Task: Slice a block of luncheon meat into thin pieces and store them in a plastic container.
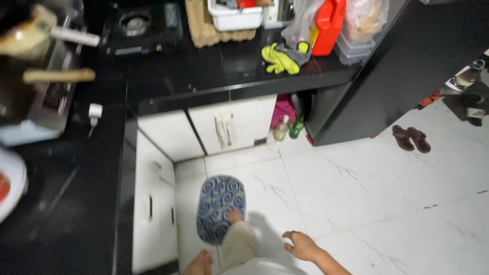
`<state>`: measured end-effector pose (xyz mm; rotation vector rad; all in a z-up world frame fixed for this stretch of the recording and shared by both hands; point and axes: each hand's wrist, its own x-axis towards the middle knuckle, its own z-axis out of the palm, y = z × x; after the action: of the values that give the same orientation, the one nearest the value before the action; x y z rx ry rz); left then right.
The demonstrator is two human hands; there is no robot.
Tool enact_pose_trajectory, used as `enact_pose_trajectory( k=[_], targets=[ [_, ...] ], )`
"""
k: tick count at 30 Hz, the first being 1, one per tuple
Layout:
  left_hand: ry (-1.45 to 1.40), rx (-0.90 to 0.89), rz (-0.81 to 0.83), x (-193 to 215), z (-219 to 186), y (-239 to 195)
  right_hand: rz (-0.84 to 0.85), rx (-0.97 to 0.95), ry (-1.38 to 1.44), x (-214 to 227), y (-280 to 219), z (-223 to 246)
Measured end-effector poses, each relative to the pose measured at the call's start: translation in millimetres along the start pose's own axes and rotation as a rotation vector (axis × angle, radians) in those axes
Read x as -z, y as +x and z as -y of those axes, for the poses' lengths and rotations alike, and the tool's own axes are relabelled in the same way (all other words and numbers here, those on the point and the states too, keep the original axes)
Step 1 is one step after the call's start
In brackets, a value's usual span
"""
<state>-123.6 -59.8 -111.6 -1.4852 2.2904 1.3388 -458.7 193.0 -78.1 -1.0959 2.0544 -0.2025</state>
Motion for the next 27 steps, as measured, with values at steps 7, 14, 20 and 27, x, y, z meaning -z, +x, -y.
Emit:
enact_pose_trajectory(
  k=[7, 14, 20, 27],
  targets=[
    [0.061, -0.585, -0.251, 156.1, -242.2, 101.4, -0.139, -0.03, 0.177, 145.2, 93.7, 25.9],
    [0.143, -0.871, -0.19, 222.2, -394.2, 218.0, -0.632, -0.067, 0.134, 304.2, 141.2, 62.7],
    [0.087, -1.041, -0.309, 242.9, -443.2, 289.9, -0.82, 0.055, 0.106, 380.7, 213.0, 46.6],
    [0.032, -0.712, -0.555, 292.0, -474.3, 347.7, -1.176, 0.544, 0.039, 593.2, 292.9, 118.8]
  ],
)
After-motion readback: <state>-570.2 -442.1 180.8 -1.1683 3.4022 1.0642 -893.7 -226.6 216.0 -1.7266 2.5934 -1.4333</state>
